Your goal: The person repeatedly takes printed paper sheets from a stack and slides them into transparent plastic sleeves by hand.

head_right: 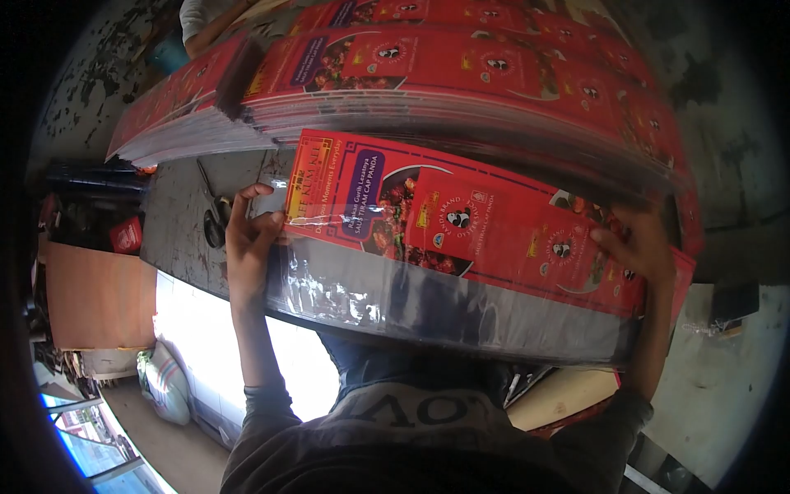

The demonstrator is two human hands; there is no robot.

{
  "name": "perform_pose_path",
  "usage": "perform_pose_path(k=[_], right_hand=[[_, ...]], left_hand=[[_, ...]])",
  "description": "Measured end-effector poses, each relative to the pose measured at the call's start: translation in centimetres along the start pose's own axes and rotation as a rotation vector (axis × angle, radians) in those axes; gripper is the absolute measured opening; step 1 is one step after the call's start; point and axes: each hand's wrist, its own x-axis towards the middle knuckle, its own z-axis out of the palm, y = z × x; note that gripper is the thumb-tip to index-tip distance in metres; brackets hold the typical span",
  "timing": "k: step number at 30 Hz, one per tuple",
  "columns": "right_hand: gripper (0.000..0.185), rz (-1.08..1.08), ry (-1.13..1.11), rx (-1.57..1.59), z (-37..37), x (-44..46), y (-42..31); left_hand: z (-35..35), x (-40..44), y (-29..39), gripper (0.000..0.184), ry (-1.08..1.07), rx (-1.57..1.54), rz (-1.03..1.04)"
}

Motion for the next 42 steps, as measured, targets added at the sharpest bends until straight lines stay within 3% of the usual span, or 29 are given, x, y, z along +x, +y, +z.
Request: perform_pose_path(k=[3, 6, 9, 12, 21, 28, 30, 34, 36, 38, 40, 42], right_hand=[[0.034, -0.131, 0.11, -0.013, 0.4, 0.1, 0.1], [0.043, 0.001, -0.006, 0.06, 0.1, -0.1, 0.1], [0.047, -0.087, 0.028, 0.058, 0.6, 0.1, 0.8], [0.031, -0.132, -0.006, 0.011, 0.1, 0.3, 0.5], [0.028, -0.019, -0.107, 0.049, 0.4, 0.1, -0.5], [0.034, -0.051, -0.103, -0.002, 0.6, -0.3, 0.5], [0.035, -0.001, -0.047, -0.009, 0.3, -0.4, 0.1], [0.034, 0.178, -0.067, -0.132, -1.6, -0.9, -2.9], [0.037, 0.167, 0.189, -0.257, -1.2, -2.1, -2.6], [0.04, 0.218, 0.18, -0.278, -1.1, -3.7, -1.8], [0.044, 0.276, 0.174, -0.299, -0.9, -5.4, -1.7], [0.045, 0.341, 0.278, -0.37, -0.6, -7.0, -2.0]], left_hand=[[-0.1, 0.0, -0.1, 0.027, -0.012, -0.058, 0.0], [-0.1, 0.0, -0.3, 0.026, -0.017, -0.082, 0.012], [-0.3, 0.1, -0.5, 0.026, -0.028, -0.047, 0.044], [-0.1, 0.1, -0.4, 0.025, 0.003, -0.017, 0.042], [0.2, 0.1, -0.2, 0.025, 0.041, -0.025, 0.032], [0.7, 0.1, 0.1, 0.022, 0.058, 0.026, 0.069], [0.8, -0.2, 0.3, 0.018, 0.114, 0.256, 0.065], [-0.3, -0.8, 0.8, 0.015, 0.078, 0.333, 0.121], [-0.5, -0.8, 1.0, 0.015, 0.139, 0.562, 0.161], [-0.2, -0.4, 1.6, 0.016, 0.189, 0.692, 0.11], [-0.9, 0.3, 1.3, 0.019, 0.219, 1.01, 0.402], [-1.1, 0.4, 1.5, 0.027, 0.159, 1.0, 0.288]])
